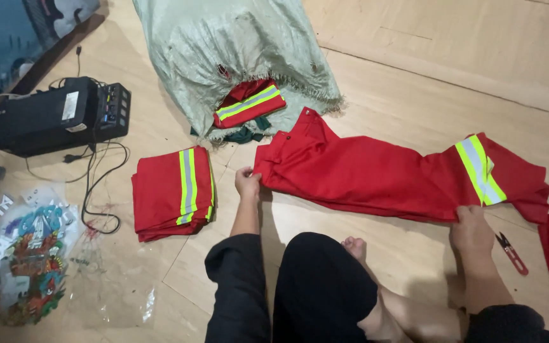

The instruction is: Folding red reflective safety pants and stacking them neatly on the floor.

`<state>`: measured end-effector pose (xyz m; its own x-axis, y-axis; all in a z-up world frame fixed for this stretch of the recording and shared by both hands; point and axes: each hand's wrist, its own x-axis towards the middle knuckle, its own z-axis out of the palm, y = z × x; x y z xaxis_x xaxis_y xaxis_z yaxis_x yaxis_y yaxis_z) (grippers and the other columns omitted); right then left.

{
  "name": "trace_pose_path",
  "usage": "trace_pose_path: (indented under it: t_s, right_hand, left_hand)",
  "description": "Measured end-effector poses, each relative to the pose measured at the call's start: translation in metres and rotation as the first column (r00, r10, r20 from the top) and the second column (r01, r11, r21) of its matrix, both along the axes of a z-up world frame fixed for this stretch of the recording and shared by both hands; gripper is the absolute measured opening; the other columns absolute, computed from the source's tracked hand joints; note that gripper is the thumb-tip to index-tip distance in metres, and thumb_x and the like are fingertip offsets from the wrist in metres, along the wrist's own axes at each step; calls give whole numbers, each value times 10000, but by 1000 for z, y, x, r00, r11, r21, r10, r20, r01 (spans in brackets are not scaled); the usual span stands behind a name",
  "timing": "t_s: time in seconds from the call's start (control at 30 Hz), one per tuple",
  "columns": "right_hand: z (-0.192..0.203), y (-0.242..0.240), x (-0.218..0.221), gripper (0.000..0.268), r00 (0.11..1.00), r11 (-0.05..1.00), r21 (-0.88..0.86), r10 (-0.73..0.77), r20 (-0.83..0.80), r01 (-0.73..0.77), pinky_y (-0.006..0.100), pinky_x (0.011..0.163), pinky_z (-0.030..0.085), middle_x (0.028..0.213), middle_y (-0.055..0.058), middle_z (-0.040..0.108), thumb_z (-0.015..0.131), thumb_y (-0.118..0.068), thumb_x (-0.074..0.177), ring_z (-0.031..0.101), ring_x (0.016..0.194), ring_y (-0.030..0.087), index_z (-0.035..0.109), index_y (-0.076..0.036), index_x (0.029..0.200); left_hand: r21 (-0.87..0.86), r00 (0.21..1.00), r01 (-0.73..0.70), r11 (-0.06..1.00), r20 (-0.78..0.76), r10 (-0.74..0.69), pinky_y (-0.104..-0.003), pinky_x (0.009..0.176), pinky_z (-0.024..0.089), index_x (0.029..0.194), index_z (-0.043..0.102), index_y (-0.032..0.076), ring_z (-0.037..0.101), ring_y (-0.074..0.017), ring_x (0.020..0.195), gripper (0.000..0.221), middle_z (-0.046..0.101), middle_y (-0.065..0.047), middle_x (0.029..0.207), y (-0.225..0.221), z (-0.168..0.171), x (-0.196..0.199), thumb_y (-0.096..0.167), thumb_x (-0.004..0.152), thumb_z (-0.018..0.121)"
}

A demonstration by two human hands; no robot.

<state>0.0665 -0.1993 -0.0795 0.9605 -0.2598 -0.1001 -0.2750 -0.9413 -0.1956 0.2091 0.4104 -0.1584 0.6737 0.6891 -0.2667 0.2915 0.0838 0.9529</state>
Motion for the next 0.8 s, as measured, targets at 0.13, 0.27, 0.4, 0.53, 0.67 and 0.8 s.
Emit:
trace_pose_path:
  t_s: [0.13, 0.27, 0.4, 0.53, 0.67, 0.8]
  right_hand:
    - [-16, -5, -5, 282, 995, 998, -46, 37, 92, -32, 584, 689, 545, 1231, 181, 595, 556, -135, 913, 666, 983, 466, 675, -82, 1163]
    - [-52, -29, 9, 320, 973, 999, 34, -39, 229, 32, 503, 832, 546, 1245, 156, 674, 585, -139, 934, 663, 1088, 388, 743, -114, 1212]
    - [-18, -44, 19, 288, 766, 955, 292, -150, 625, -51, 447, 939, 506, 1107, 158, 727, 617, -9, 961, 665, 1008, 342, 765, -81, 1198]
    - [41, -62, 12, 302, 457, 980, 140, -61, 887, -141, 418, 885, 508, 1084, 150, 740, 570, 61, 917, 654, 957, 350, 777, -16, 1123]
    - [80, -92, 11, 230, 548, 994, -108, 109, 830, -34, 439, 746, 490, 960, 151, 719, 590, -122, 965, 658, 852, 353, 774, -15, 1052]
    - [95, -62, 41, 411, 944, 956, -192, -164, 286, 224, 503, 598, 546, 939, 152, 794, 475, -453, 1030, 745, 862, 455, 793, -195, 1057]
  left_hand:
    - [50, 990, -133, 990, 54, 131, -270, 887, 546, 1269, 631, 94, 656, -183, 938, 613, 689, -87, 1085, -18, -17, -17, 75, 710, 883]
    - [-355, 999, -39, 934, -36, 28, -344, 852, 451, 1374, 506, -10, 563, -278, 1109, 759, 553, -189, 1318, -52, 39, -36, 255, 759, 865]
    - [-192, 997, -26, 981, 68, 39, -360, 791, 603, 1100, 665, -2, 712, -250, 890, 398, 763, -164, 1041, -53, 33, -19, 147, 777, 843]
    - [43, 940, -237, 971, 264, 218, -300, 805, 505, 1071, 595, 105, 590, -186, 850, 311, 617, -43, 983, -47, 121, -21, 143, 804, 748]
    - [94, 998, -52, 994, 38, 49, -349, 747, 506, 1403, 518, 195, 595, -203, 784, 568, 612, -75, 1014, -47, 215, -26, 136, 846, 608]
    - [123, 982, 173, 977, -104, -160, -345, 1024, 483, 1454, 493, 120, 675, -236, 1165, 695, 689, -131, 1295, -42, 127, 24, 332, 843, 746]
